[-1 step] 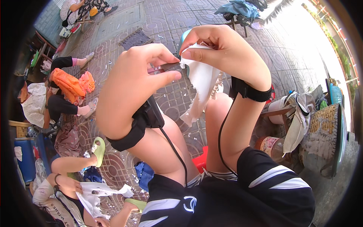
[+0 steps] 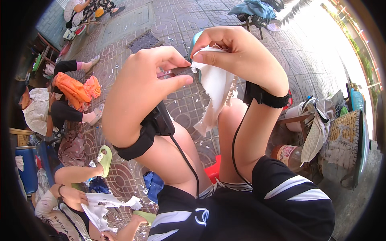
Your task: Trim and stitch a piece of white fabric or leather using small thread clippers.
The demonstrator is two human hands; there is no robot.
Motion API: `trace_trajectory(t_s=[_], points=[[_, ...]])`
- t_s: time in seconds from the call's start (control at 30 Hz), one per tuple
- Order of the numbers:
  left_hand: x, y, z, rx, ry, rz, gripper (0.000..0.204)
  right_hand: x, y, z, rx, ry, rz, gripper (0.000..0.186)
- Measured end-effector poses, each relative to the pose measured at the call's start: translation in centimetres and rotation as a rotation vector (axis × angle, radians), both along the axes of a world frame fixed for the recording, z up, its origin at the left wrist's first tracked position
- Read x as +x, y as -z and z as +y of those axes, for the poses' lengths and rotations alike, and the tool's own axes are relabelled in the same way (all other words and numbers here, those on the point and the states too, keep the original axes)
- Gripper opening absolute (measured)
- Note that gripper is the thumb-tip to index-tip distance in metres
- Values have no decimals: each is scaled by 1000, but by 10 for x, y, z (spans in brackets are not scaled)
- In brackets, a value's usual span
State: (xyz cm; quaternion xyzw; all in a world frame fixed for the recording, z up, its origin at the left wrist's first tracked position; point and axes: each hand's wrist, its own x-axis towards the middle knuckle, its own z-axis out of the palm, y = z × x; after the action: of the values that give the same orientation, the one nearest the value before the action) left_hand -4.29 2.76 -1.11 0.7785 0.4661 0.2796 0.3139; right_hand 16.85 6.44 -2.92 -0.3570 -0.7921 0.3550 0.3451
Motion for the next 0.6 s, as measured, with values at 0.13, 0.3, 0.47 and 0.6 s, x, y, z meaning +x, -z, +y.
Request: trace_trajectory(t_s=[0.13,0.3,0.47,0.6], points=[[3,-1,0,-102,-24,-48,24,0,-6,-4,-73,-8,-73,11],[6,-3,0,-114,-19,-55,22,1,-7,-4,-63,-14,-80,12],[7,-2,2,-177,-21,-81,21,2,-4,-2,-32,-21,-81,12],[6,-1,2,-185,-16,-106,19,0,-1,-1,-19,-5,-1,22]])
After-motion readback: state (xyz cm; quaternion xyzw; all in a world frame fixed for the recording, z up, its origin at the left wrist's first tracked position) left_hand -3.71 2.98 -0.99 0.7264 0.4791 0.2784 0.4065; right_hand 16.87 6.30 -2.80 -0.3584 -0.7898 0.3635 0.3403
